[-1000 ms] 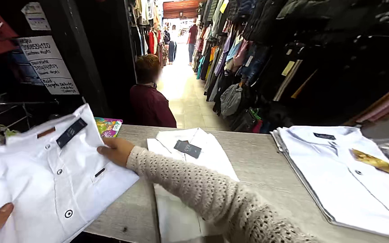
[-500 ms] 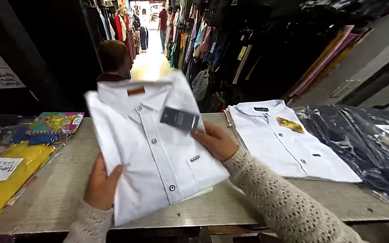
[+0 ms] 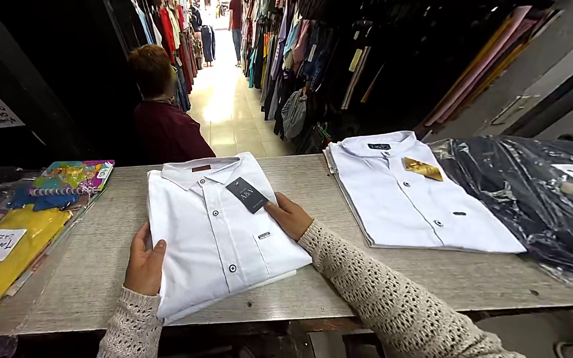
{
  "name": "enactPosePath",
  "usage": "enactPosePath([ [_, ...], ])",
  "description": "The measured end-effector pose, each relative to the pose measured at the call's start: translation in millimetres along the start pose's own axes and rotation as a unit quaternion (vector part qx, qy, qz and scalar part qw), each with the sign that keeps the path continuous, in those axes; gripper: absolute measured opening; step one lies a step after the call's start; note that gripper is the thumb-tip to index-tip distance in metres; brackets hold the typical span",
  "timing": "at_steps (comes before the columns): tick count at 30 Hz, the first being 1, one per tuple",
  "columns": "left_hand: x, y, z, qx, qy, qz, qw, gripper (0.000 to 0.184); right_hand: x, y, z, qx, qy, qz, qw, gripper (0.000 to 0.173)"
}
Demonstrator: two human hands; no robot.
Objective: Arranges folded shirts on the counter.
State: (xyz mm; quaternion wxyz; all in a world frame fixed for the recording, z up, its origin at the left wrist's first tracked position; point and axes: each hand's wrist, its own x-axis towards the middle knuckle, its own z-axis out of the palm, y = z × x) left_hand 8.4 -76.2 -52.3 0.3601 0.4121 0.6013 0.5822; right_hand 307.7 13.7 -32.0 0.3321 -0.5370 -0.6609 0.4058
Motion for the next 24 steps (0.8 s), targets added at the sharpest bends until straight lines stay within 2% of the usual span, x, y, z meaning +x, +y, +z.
enactPosePath([
  [3,-8.0,5.9,-4.4,0.000,0.021,-0.015,1.000,0.055,-8.9,-2.4,-11.1,0.034,0.006,0.001,0.999,0.039],
  [5,-17.9,4.0,-9.2,0.000,0.016,-0.006,1.000,0.047,-18.2,-2.0,-22.5,0.047,0.009,-0.002,0.999,0.031],
  [9,-44.9,1.3,-22.9,0.010,-0.016,0.013,1.000,0.051,-35.6,9.0,-27.9,0.048,-0.004,-0.012,0.999,0.021],
  [12,-64.3,6.2,-26.1,0.042,-0.007,0.045,0.998,0.044,-35.9,7.6,-24.4,0.058,0.015,-0.024,0.998,0.018],
  [17,-81.8,-1.1,-38.6,0.152,-0.092,0.201,0.963,0.072,-15.6,-5.9,-22.7,0.041,0.021,-0.066,0.997,0.020],
  [18,-83.8,-3.5,-39.2,0.179,-0.102,0.229,0.951,0.071,-9.1,-9.7,-23.1,0.040,0.013,-0.062,0.997,0.024],
  [21,-86.8,-9.7,-36.8,0.254,-0.081,0.294,0.918,0.045,17.5,-20.4,-23.4,0.043,-0.017,-0.031,0.998,0.041],
  [24,-86.8,-10.4,-32.6,0.284,-0.050,0.325,0.900,0.033,43.7,-30.6,-18.4,0.046,-0.039,0.008,0.998,0.039],
])
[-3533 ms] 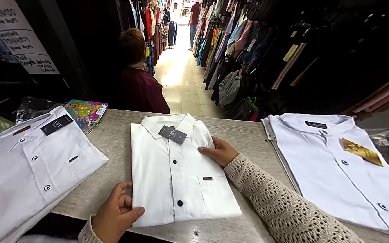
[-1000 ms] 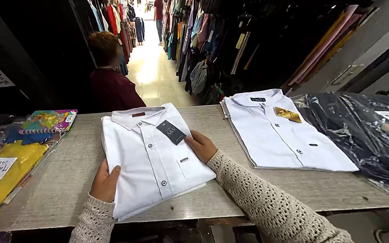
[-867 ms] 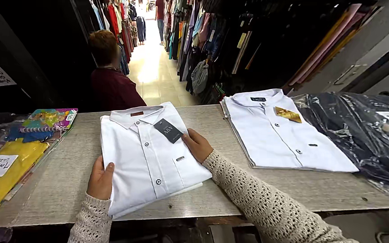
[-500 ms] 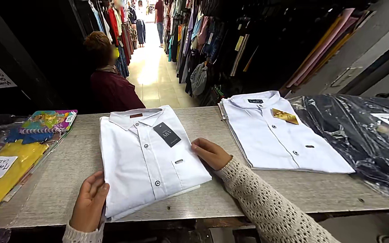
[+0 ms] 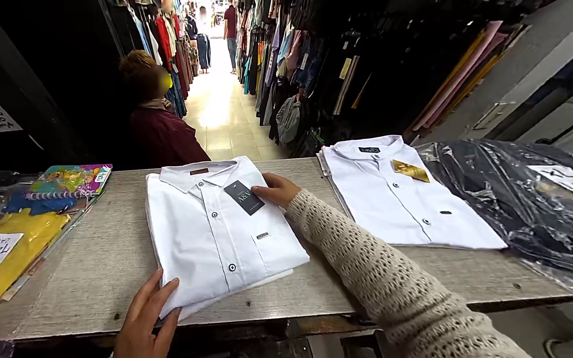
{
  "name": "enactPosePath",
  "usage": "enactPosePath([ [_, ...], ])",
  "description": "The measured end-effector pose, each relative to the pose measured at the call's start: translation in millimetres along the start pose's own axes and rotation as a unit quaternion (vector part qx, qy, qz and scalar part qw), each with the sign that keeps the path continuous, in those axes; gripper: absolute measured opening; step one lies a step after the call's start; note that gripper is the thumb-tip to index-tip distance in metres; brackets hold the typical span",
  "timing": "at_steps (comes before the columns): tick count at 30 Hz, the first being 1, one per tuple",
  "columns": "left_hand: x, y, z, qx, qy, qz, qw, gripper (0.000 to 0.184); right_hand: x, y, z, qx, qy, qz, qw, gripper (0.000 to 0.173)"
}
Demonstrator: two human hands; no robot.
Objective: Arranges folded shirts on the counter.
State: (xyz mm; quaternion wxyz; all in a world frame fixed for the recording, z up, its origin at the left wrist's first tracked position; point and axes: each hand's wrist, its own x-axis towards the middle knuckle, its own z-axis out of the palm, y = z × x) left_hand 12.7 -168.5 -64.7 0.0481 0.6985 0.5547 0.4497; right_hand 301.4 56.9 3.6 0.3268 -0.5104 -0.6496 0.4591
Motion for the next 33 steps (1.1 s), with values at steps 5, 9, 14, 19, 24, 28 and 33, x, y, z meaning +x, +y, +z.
enactPosePath([
  [5,1.2,1.0,6.5,0.021,0.067,0.043,0.997,0.027,22.7,-7.1,5.9,-0.061,0.059,-0.116,0.990,0.022],
  [9,-1.3,3.3,12.0,0.023,0.087,0.061,0.994,0.023,33.3,-2.1,16.9,-0.041,0.088,-0.179,0.979,0.023],
  [14,-7.3,-2.4,16.4,0.009,0.094,0.071,0.993,0.019,29.3,16.5,18.2,-0.015,0.050,-0.101,0.994,0.027],
  [19,-20.7,-8.6,14.7,0.063,0.081,0.055,0.993,0.046,-42.1,29.1,-14.6,-0.095,0.051,-0.057,0.993,0.041],
  [24,-13.9,-0.9,11.6,0.058,0.079,0.027,0.995,0.020,-145.1,79.1,9.6,-0.138,0.136,-0.098,0.976,0.041],
  [28,-12.2,-1.9,8.7,0.043,0.070,0.036,0.996,0.012,-168.6,90.2,41.1,-0.165,0.251,-0.170,0.939,0.046],
  [33,-11.1,-5.7,10.6,0.048,0.089,0.042,0.994,0.009,-168.3,93.1,38.8,-0.222,0.257,-0.144,0.930,0.037],
])
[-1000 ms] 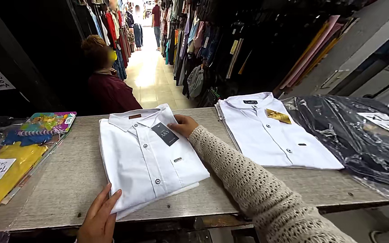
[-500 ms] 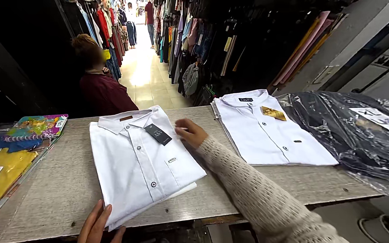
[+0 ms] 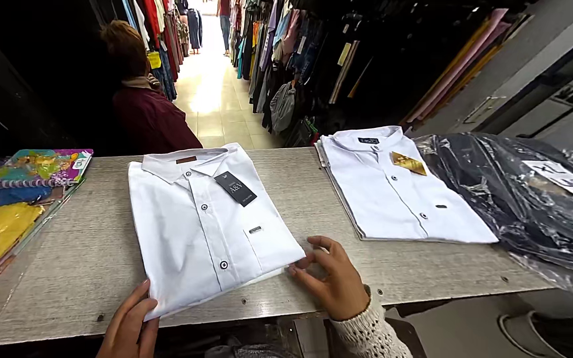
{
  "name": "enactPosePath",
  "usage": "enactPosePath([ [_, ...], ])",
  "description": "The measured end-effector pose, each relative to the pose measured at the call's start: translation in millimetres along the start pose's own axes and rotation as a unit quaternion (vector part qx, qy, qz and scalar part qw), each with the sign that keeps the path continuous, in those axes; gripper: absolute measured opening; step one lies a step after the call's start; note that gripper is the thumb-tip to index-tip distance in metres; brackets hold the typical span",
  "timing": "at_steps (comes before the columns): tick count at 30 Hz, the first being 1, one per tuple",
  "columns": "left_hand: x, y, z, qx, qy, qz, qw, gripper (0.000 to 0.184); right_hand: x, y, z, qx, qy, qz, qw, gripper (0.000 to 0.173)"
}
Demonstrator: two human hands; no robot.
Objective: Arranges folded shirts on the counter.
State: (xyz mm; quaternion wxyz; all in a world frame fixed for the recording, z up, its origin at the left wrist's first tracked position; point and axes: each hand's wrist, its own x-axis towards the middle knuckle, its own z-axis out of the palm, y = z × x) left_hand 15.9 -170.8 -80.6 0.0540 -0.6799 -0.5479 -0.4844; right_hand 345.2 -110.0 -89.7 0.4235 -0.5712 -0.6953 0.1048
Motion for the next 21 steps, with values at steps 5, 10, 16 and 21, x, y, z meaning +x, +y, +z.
enactPosePath([
  [5,-4.2,-10.0,-3.9,0.010,-0.003,0.015,1.000,0.010,-2.4,-7.2,18.2,0.036,-0.030,0.007,0.999,0.026],
  [10,-0.9,-16.0,-4.4,0.018,0.030,0.015,0.999,0.013,2.3,-8.9,15.8,0.065,-0.049,0.001,0.997,0.022],
  [16,-0.3,-20.0,-4.3,0.010,0.049,0.006,0.999,0.013,2.6,-10.0,11.1,0.087,-0.050,0.016,0.995,0.018],
  [21,-0.5,-18.3,-11.2,-0.009,0.005,-0.012,1.000,0.011,3.0,-9.2,8.7,0.071,-0.061,0.026,0.995,0.020],
])
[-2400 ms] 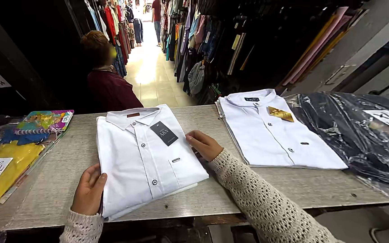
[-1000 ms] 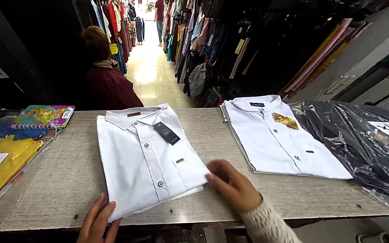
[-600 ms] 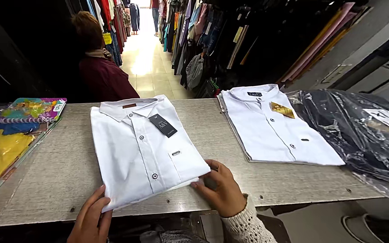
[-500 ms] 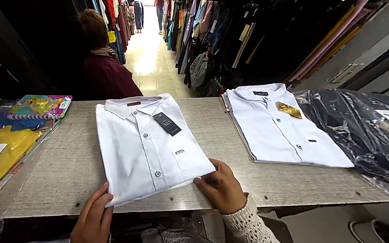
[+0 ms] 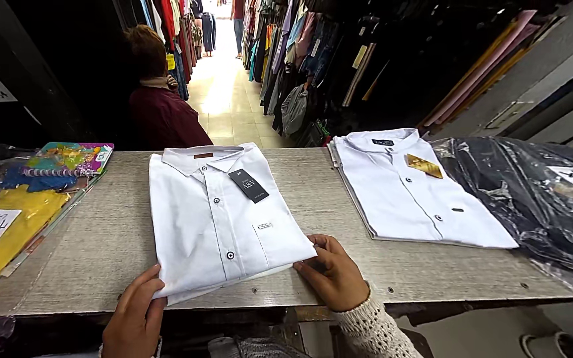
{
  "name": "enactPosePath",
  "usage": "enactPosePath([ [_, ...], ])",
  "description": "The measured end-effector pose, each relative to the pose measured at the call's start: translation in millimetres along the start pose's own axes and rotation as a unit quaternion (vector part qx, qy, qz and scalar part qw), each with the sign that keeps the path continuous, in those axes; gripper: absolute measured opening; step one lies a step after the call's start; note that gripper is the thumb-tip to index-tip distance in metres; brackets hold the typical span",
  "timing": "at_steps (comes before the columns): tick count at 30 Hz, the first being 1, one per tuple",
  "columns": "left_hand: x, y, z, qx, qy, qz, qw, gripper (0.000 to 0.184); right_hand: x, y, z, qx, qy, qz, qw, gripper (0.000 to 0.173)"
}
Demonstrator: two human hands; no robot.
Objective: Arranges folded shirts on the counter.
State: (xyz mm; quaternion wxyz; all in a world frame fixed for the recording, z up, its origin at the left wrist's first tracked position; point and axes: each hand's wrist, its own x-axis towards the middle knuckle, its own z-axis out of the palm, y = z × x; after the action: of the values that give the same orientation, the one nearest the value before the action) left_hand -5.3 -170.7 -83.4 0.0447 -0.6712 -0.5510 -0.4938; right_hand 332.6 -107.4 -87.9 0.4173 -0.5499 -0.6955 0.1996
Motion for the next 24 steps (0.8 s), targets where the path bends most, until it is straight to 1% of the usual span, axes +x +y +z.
enactPosePath([
  [1,-0.9,1.0,-5.5,-0.019,-0.026,-0.018,0.999,0.009,0.2,1.0,-2.6,-0.006,-0.013,-0.005,1.000,0.020],
  [3,0.4,7.2,-19.2,-0.078,-0.067,-0.080,0.992,0.016,4.8,6.2,-15.4,-0.008,-0.041,-0.023,0.999,0.022],
  [5,2.0,12.7,-28.5,-0.137,-0.065,-0.150,0.977,0.021,19.1,20.6,-32.8,0.019,-0.047,-0.033,0.998,0.022],
  [6,2.9,14.7,-31.9,-0.153,-0.062,-0.181,0.970,0.024,29.9,26.7,-39.2,0.047,-0.048,-0.009,0.998,0.027],
  [8,5.4,22.0,-38.9,-0.177,-0.085,-0.239,0.951,0.035,56.7,24.0,-42.9,0.132,-0.072,0.094,0.984,0.040],
  [10,11.2,35.0,-44.7,-0.221,-0.131,-0.299,0.919,0.046,82.3,5.1,-34.6,0.238,-0.126,0.200,0.942,0.043],
  [11,14.0,40.2,-45.2,-0.247,-0.146,-0.321,0.903,0.050,91.6,-4.6,-26.2,0.279,-0.148,0.228,0.921,0.043],
  [12,15.4,42.2,-44.2,-0.275,-0.153,-0.331,0.889,0.053,97.7,-14.5,-16.9,0.308,-0.160,0.244,0.905,0.041],
  [14,15.3,39.3,-41.3,-0.324,-0.146,-0.354,0.865,0.055,104.8,-31.6,-1.3,0.321,-0.157,0.264,0.896,0.034],
  [16,16.1,31.7,-40.0,-0.356,-0.106,-0.387,0.844,0.052,110.4,-46.2,9.8,0.323,-0.161,0.282,0.889,0.023],
  [17,17.8,27.1,-40.3,-0.359,-0.081,-0.395,0.842,0.050,112.7,-54.6,16.3,0.323,-0.165,0.288,0.886,0.019],
  [19,22.5,12.1,-42.2,-0.348,-0.035,-0.388,0.853,0.048,116.2,-73.8,33.8,0.326,-0.171,0.295,0.882,0.014],
  [22,33.5,-36.5,-44.8,-0.287,0.033,-0.316,0.904,0.046,127.2,-97.1,70.8,0.348,-0.198,0.274,0.874,0.009],
  [23,43.7,-54.1,-45.7,-0.251,0.052,-0.288,0.923,0.044,132.5,-105.5,83.2,0.357,-0.205,0.263,0.873,0.011],
  [24,61.0,-63.3,-45.1,-0.199,0.059,-0.286,0.935,0.041,138.8,-114.7,93.4,0.363,-0.204,0.256,0.872,0.016],
])
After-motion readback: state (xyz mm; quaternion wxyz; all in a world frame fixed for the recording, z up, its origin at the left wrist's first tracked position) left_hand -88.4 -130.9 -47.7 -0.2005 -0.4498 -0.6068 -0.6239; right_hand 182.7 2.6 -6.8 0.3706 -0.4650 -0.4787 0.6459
